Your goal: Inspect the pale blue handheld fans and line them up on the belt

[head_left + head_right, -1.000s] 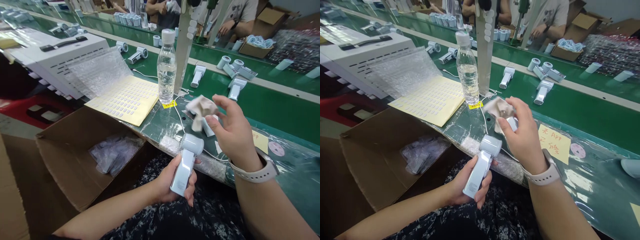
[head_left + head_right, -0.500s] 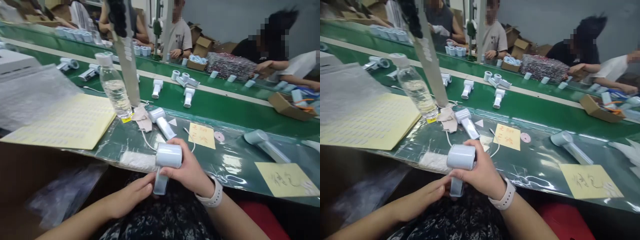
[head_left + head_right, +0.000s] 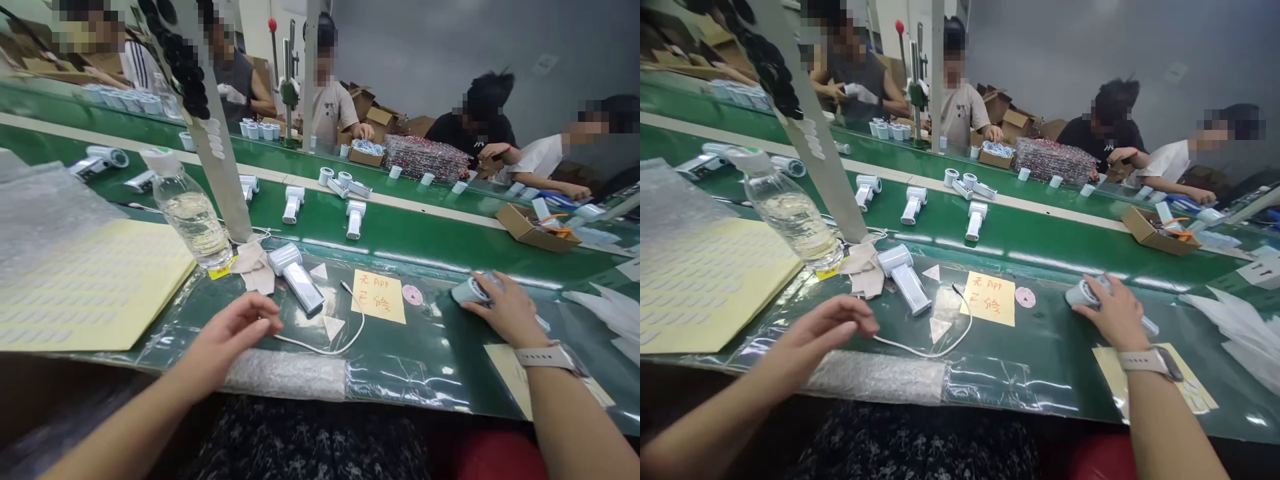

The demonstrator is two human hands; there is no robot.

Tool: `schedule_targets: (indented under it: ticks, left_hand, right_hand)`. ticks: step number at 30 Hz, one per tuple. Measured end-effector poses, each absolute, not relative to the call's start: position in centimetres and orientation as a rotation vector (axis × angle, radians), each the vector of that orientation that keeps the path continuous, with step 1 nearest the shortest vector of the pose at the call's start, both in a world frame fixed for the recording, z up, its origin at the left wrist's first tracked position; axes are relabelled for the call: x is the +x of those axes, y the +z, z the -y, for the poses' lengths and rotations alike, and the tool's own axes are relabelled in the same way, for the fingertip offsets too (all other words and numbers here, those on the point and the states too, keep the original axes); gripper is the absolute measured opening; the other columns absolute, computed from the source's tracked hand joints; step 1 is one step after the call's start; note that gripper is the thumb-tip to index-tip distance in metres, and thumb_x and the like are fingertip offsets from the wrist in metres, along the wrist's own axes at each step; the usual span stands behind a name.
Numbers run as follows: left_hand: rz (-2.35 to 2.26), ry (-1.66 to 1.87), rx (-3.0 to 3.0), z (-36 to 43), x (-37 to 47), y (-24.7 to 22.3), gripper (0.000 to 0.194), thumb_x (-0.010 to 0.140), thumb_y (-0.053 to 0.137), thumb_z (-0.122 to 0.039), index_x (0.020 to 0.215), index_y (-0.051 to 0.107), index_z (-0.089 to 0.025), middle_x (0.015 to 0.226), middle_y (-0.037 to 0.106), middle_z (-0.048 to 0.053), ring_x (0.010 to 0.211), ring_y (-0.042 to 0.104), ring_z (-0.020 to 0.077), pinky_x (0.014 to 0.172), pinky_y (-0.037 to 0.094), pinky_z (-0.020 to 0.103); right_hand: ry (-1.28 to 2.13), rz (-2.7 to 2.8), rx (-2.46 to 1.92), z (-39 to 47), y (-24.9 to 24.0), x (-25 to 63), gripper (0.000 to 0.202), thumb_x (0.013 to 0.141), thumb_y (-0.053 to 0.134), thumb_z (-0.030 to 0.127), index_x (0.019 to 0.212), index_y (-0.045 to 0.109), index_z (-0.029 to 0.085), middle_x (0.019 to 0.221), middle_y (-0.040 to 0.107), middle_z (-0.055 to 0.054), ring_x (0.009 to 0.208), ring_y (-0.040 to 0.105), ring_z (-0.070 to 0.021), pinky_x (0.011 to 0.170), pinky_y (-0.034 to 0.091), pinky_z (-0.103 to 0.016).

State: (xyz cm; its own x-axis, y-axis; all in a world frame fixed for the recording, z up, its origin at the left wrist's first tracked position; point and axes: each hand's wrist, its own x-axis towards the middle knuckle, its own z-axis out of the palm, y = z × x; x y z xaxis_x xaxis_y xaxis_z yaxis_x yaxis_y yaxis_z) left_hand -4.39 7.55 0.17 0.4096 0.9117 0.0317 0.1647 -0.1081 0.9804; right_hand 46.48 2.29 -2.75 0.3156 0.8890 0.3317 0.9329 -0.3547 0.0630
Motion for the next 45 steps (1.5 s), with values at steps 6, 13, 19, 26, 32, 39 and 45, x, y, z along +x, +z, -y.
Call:
schedule_targets:
  ticks: [6,13,19,26,32,39,45]
  left_hand:
    - [-1.025,0.908,2.434,-9.1,1.6,-2.3,0.025,0.086,0.055,-0.023,0.108,0.068,-0.021,0.137,0.061,0.01,0.14,0.041,0.0344,0.117,0.026,0.06]
    - [-1.121,0.694,2.529,-9.3,1.9,-4.1,0.04,0.081,0.058,-0.02,0.12,0.062,-0.02,0.144,0.054,0.014,0.142,0.038,0.0365,0.117,0.024,0.063]
    - [-1.285,0.889,2.432,-9.3,1.8,-4.1,0.013,0.079,0.05,-0.013,0.083,0.06,-0.02,0.119,0.065,0.013,0.123,0.054,0.0336,0.113,0.032,0.064]
    - [-1.301,0.9,2.365,-9.2,2.1,-4.0,0.029,0.065,0.047,-0.003,0.086,0.057,-0.02,0.109,0.065,0.012,0.116,0.054,0.0318,0.115,0.03,0.064]
    - [-1.272,1.041,2.229,-9.5,1.9,-4.0,0.028,0.062,0.047,-0.003,0.081,0.055,-0.022,0.1,0.065,0.009,0.11,0.054,0.0287,0.115,0.026,0.063]
    - [-0.955,1.181,1.899,-9.2,1.5,-2.8,0.027,0.088,0.054,-0.026,0.112,0.062,-0.02,0.122,0.065,0.013,0.122,0.053,0.03,0.117,0.024,0.058]
    - [-0.526,1.189,0.786,-4.3,2.8,-1.2,0.069,0.076,0.063,-0.069,0.124,0.06,-0.019,0.125,0.066,0.013,0.118,0.06,0.0334,0.105,0.044,0.048]
  right_hand:
    - [-0.5,1.351,-2.415,-2.4,-2.6,52.0,0.055,0.08,0.06,0.058,0.123,0.066,0.026,0.126,0.057,-0.031,0.124,0.048,-0.052,0.09,0.037,-0.065]
    - [0.01,1.777,-1.993,-15.0,-3.0,34.2,0.048,0.091,0.051,0.044,0.13,0.059,0.018,0.135,0.052,-0.02,0.132,0.047,-0.0361,0.104,0.041,-0.053]
    - [0.152,1.748,-2.077,-28.0,-3.5,21.2,0.029,0.094,0.06,0.033,0.119,0.065,0.017,0.141,0.049,-0.015,0.119,0.057,-0.0291,0.1,0.046,-0.051]
    - [0.253,1.689,-2.127,-31.0,-2.5,10.9,0.043,0.093,0.063,0.037,0.131,0.055,0.019,0.143,0.05,-0.012,0.126,0.052,-0.0309,0.103,0.043,-0.056]
    - [0.43,1.694,-1.994,-27.2,-1.4,14.9,0.032,0.092,0.065,0.033,0.119,0.062,0.017,0.135,0.056,-0.011,0.119,0.056,-0.0273,0.101,0.046,-0.051]
    - [0.612,1.636,-1.745,-13.4,2.0,20.3,0.039,0.088,0.055,0.043,0.101,0.072,0.011,0.119,0.067,-0.017,0.108,0.064,-0.0321,0.088,0.053,-0.044]
    - [0.51,1.938,-1.44,-0.5,2.3,16.9,0.067,0.072,0.075,0.042,0.131,0.063,0.014,0.159,0.028,-0.018,0.143,0.033,-0.0404,0.115,0.031,-0.058]
